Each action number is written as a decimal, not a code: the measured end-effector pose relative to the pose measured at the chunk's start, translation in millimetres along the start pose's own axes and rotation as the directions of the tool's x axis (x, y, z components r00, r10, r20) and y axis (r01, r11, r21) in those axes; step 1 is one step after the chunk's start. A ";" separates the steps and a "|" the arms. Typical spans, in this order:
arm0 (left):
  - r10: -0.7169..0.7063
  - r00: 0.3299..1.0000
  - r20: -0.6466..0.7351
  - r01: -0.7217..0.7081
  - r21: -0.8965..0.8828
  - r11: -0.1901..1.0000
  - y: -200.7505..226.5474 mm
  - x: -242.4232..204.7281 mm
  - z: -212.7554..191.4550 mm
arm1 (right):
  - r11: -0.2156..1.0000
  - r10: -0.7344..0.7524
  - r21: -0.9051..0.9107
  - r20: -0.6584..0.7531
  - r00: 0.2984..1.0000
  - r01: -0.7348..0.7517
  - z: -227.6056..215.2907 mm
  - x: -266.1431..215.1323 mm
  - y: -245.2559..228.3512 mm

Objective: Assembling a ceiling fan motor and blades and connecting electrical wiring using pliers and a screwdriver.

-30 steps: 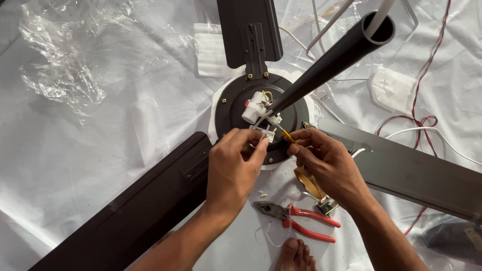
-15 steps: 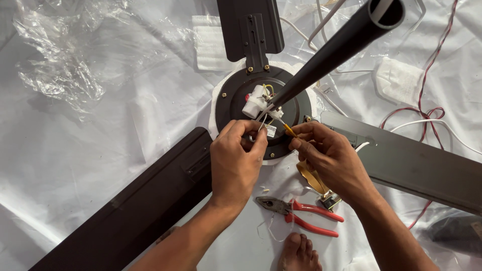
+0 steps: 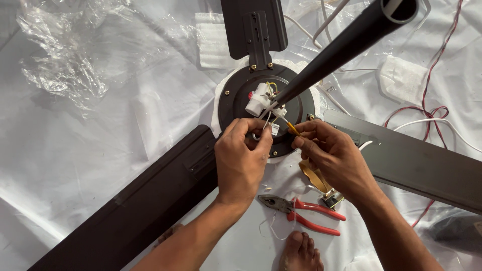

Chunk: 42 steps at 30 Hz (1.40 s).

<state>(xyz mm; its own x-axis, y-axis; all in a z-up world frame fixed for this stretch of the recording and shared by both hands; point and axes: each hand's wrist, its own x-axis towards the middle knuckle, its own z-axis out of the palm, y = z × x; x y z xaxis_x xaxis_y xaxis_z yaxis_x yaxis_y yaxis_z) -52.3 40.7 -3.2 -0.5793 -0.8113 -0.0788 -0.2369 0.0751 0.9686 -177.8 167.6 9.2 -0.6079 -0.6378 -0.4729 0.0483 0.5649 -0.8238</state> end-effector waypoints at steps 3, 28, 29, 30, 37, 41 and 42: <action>0.000 1.000 -0.008 0.000 0.002 1.000 0.3 -0.9 1.5 | 1.000 0.013 -0.005 -0.002 1.000 -0.013 -0.3 0.1 1.0; 0.125 0.992 -0.007 -0.124 0.095 0.988 -12.8 -0.6 5.4 | 1.000 0.007 0.018 0.021 1.000 -0.007 -2.8 1.9 6.1; 0.125 0.992 -0.009 -0.123 0.095 0.988 -12.8 -1.0 4.9 | 1.000 0.007 0.017 0.022 1.000 -0.007 -2.2 1.5 5.4; 0.130 0.991 -0.013 -0.128 0.092 0.988 -12.7 -1.3 4.5 | 1.000 0.015 -0.010 0.012 1.000 -0.014 -1.7 1.2 4.5; 0.128 0.991 -0.037 -0.125 0.083 0.989 -20.5 -1.5 7.6 | 0.971 0.036 0.237 0.019 0.999 -0.040 -1.1 7.4 14.5; 0.049 0.998 -0.047 -0.044 0.103 0.994 -22.3 2.8 13.1 | 0.982 -0.005 0.190 0.017 1.000 0.001 -3.9 14.7 42.3; 0.051 0.997 -0.062 -0.043 0.121 0.992 -25.7 1.8 14.9 | 0.947 -0.008 0.322 0.057 0.998 -0.010 -4.9 17.3 54.8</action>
<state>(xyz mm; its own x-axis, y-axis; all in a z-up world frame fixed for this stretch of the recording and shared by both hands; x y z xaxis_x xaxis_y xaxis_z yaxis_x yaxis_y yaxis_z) -58.9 45.9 -31.8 -0.5410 -0.8409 -0.0142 -0.3043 0.1800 0.9354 -189.5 190.1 -42.6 -0.5621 -0.6713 -0.4831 0.3069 0.3731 -0.8756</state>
